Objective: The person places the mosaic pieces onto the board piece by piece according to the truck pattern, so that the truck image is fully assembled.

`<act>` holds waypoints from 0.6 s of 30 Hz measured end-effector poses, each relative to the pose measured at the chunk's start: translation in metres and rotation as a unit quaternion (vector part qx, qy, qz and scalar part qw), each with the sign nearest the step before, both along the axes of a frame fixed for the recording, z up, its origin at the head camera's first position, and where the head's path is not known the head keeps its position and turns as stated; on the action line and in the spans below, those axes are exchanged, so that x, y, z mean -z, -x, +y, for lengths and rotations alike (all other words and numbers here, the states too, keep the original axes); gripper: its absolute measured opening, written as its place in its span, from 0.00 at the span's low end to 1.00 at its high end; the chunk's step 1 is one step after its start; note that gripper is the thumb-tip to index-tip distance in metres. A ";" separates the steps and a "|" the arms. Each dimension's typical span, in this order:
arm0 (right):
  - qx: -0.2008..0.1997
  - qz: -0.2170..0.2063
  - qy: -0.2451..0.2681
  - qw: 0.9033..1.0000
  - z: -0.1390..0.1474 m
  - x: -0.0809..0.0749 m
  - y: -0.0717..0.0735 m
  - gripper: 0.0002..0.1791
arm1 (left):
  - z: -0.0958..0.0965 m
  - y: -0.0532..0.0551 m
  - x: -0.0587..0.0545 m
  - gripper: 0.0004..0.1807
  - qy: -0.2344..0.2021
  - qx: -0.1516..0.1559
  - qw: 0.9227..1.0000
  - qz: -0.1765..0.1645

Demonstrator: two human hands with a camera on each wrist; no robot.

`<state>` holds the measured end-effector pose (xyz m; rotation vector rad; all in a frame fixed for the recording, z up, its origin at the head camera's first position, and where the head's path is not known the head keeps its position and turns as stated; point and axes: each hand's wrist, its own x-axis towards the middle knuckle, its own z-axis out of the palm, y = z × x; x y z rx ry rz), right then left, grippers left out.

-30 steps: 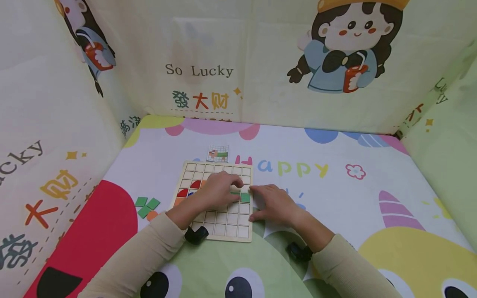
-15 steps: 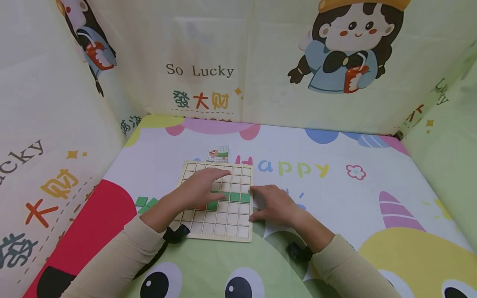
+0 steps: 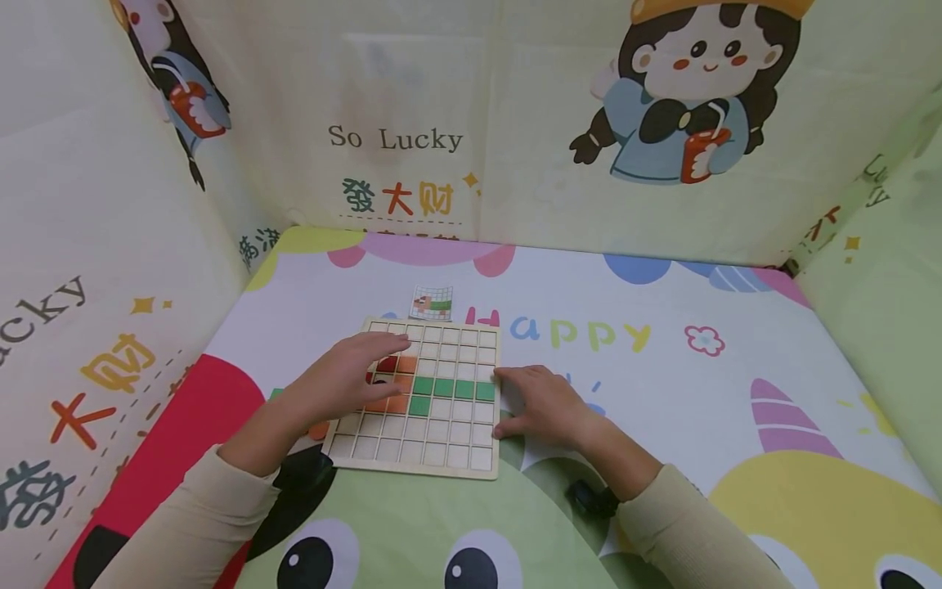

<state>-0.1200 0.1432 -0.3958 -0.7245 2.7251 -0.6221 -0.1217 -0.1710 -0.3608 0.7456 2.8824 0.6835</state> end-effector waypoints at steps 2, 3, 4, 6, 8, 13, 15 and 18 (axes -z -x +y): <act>0.000 -0.001 0.001 1.000 0.000 0.000 0.000 0.48 | -0.003 -0.004 -0.002 0.39 0.004 -0.012 1.000 0.005; 0.000 0.000 0.001 1.000 0.000 0.000 0.000 0.48 | -0.005 -0.006 -0.004 0.39 0.007 -0.018 1.000 0.008; 0.000 0.000 0.002 1.000 0.000 0.000 0.000 0.48 | -0.006 -0.008 -0.006 0.40 0.008 -0.022 1.000 0.013; 0.000 0.002 0.001 1.000 0.000 0.000 0.000 0.48 | -0.010 -0.012 -0.008 0.40 0.006 -0.031 0.999 0.020; 0.001 0.001 0.002 1.000 0.000 0.000 0.000 0.48 | -0.014 -0.015 -0.011 0.40 0.001 -0.044 0.999 0.022; 0.003 -0.002 0.001 1.000 0.000 0.000 0.000 0.47 | -0.030 -0.022 -0.012 0.42 -0.001 -0.079 0.997 0.014; 0.003 -0.002 -0.002 1.000 0.000 0.001 0.000 0.48 | -0.037 -0.024 -0.012 0.43 0.000 -0.095 0.996 0.001; 0.002 -0.003 -0.004 1.000 0.000 0.001 0.000 0.48 | -0.045 -0.027 -0.010 0.43 0.000 -0.119 0.993 -0.020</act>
